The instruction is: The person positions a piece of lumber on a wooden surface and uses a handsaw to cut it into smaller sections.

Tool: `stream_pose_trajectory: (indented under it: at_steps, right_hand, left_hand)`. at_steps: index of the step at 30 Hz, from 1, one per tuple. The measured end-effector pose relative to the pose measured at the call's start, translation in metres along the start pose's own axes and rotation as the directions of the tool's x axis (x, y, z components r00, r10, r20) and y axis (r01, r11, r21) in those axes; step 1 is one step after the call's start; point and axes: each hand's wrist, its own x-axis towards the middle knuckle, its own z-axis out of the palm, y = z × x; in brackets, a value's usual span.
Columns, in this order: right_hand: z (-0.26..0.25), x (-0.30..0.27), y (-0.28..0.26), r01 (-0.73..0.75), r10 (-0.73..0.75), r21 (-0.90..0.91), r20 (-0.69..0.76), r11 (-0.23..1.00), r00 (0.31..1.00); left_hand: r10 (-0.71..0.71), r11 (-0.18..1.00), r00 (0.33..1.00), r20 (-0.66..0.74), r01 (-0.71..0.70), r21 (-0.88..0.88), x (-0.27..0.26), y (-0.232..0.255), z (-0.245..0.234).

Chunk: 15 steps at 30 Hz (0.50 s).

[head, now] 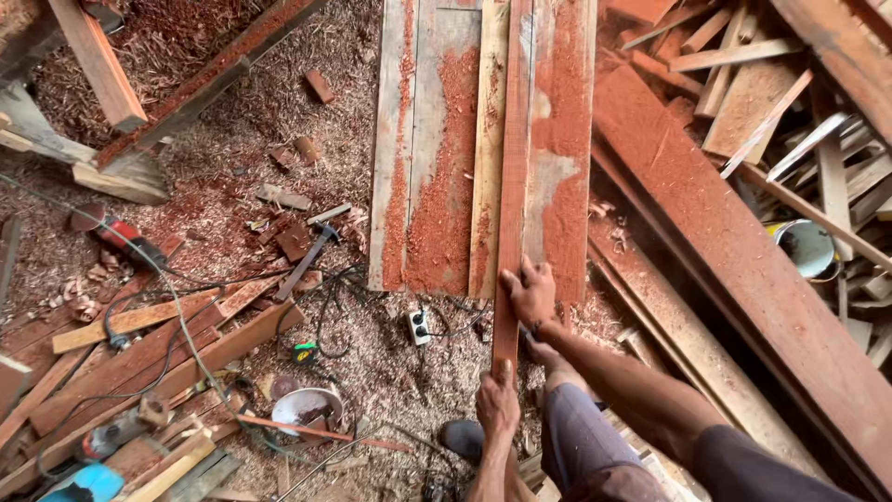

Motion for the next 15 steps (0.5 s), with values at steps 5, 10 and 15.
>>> stream_pose_trajectory:
  at_steps: [5, 10, 15]
  right_hand:
    - [0.032, 0.024, 0.019, -0.078, 0.076, -0.024, -0.086, 0.997, 0.993]
    - [0.033, 0.037, 0.006, -0.113, 0.106, -0.059, -0.109, 0.992, 0.988]
    - [0.037, 0.054, 0.014, -0.116, 0.114, -0.014, -0.123, 0.993, 0.986]
  left_hand:
    - [-0.008, 1.000, 1.000, -0.015, 0.008, -0.004, 0.004, 0.023, -0.008]
    - [0.023, 0.999, 1.000, -0.008, -0.023, -0.031, 0.022, 0.022, -0.001]
    - [0.046, 0.999, 0.999, 0.009, -0.046, -0.001, 0.039, 0.020, 0.007]
